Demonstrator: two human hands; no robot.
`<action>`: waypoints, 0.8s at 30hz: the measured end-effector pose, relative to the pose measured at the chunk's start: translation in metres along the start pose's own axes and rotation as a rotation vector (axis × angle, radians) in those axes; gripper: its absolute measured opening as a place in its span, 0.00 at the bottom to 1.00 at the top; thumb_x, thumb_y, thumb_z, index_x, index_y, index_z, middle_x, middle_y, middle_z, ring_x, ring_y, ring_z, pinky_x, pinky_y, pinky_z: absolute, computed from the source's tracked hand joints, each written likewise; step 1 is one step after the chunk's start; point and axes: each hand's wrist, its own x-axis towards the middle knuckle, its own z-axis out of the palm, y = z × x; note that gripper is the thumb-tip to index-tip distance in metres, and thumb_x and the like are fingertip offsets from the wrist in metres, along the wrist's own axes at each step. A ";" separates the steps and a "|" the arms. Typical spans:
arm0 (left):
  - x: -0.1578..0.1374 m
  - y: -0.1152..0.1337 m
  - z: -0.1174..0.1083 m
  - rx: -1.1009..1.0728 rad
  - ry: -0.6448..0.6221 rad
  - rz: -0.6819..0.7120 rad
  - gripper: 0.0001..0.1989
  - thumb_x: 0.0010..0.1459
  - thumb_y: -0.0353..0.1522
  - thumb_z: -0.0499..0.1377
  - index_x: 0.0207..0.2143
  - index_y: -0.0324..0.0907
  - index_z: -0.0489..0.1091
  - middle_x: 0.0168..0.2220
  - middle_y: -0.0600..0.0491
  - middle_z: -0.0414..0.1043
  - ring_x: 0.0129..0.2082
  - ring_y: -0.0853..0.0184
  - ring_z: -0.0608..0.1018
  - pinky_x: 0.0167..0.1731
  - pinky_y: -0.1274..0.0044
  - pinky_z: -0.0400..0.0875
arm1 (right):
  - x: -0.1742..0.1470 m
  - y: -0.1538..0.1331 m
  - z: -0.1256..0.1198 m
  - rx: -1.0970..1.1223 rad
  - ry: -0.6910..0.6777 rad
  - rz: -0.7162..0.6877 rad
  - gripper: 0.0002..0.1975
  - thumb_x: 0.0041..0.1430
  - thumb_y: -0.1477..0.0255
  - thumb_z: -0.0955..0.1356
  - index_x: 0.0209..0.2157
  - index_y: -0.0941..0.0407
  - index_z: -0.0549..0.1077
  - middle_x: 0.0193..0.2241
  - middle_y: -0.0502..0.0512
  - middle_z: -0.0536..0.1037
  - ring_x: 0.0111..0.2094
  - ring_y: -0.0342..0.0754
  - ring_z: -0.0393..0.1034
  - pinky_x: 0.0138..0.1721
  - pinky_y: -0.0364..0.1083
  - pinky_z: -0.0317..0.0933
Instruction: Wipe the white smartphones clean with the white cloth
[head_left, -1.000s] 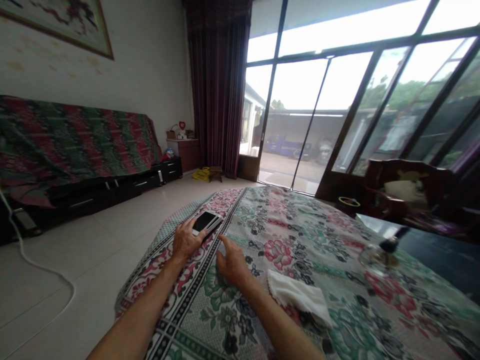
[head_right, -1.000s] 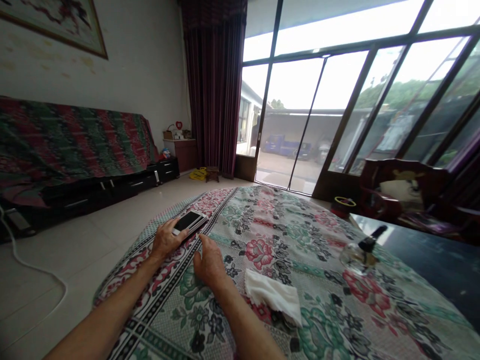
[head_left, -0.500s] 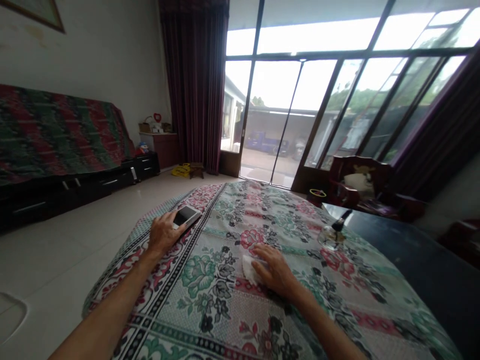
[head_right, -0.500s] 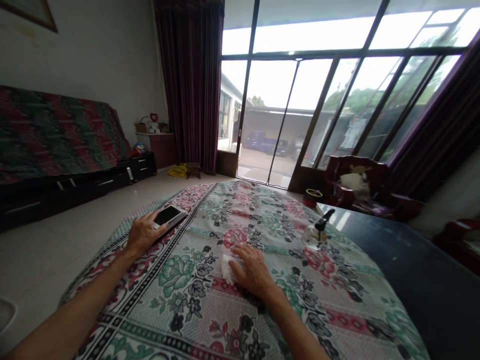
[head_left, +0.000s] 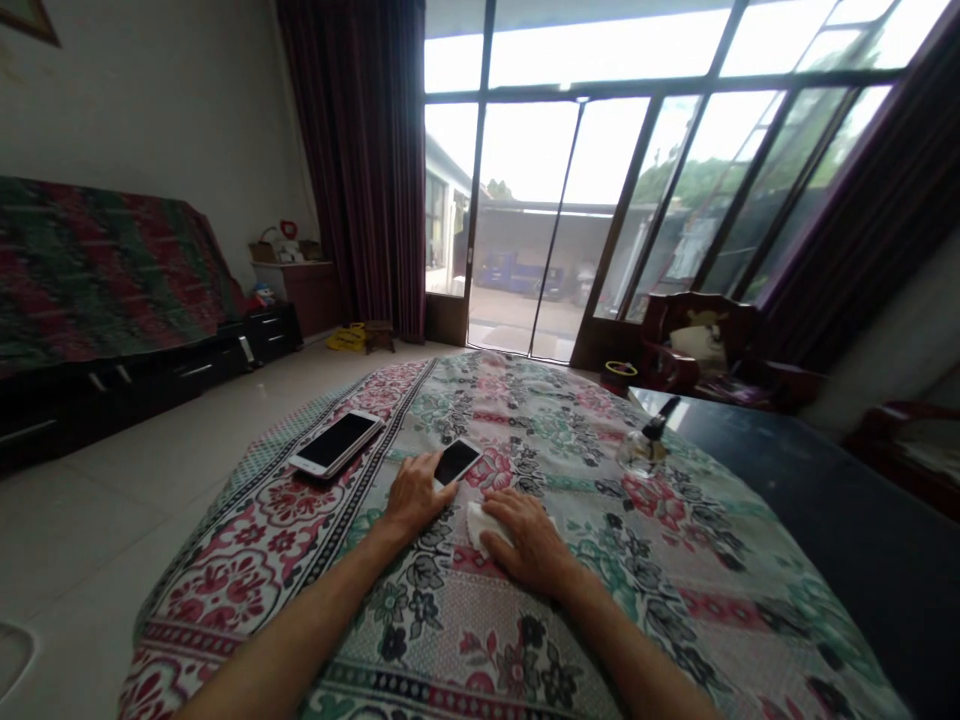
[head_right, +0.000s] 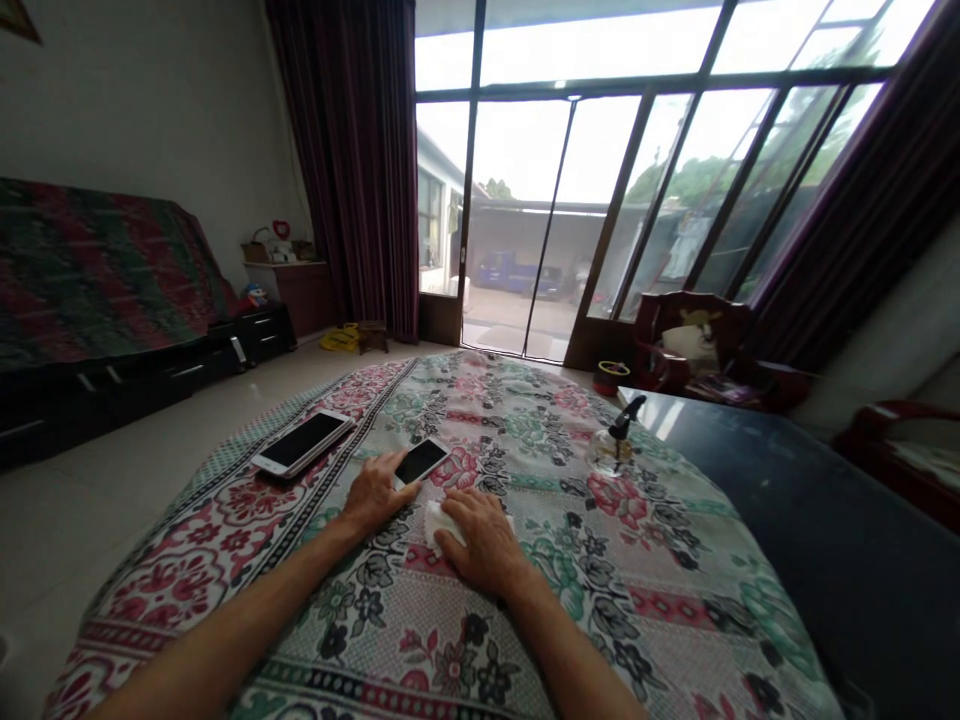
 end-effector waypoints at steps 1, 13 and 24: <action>0.000 -0.001 0.000 0.009 0.000 -0.002 0.26 0.55 0.39 0.60 0.54 0.39 0.67 0.48 0.45 0.73 0.46 0.56 0.73 0.49 0.70 0.65 | 0.000 0.000 0.000 0.002 -0.003 0.002 0.16 0.59 0.68 0.66 0.49 0.55 0.72 0.52 0.57 0.73 0.55 0.53 0.63 0.57 0.54 0.52; 0.002 -0.033 -0.023 0.110 0.025 -0.077 0.25 0.54 0.38 0.60 0.53 0.40 0.67 0.47 0.45 0.74 0.47 0.55 0.73 0.49 0.69 0.65 | 0.009 0.000 0.005 0.079 0.037 0.042 0.09 0.59 0.74 0.64 0.38 0.55 0.75 0.41 0.57 0.75 0.44 0.49 0.68 0.48 0.49 0.62; 0.017 -0.074 -0.056 0.215 0.195 -0.166 0.24 0.53 0.37 0.60 0.52 0.40 0.68 0.45 0.44 0.75 0.45 0.54 0.75 0.47 0.70 0.66 | 0.004 0.010 0.001 0.127 -0.017 0.001 0.17 0.55 0.72 0.66 0.47 0.54 0.73 0.49 0.59 0.73 0.50 0.52 0.67 0.53 0.53 0.60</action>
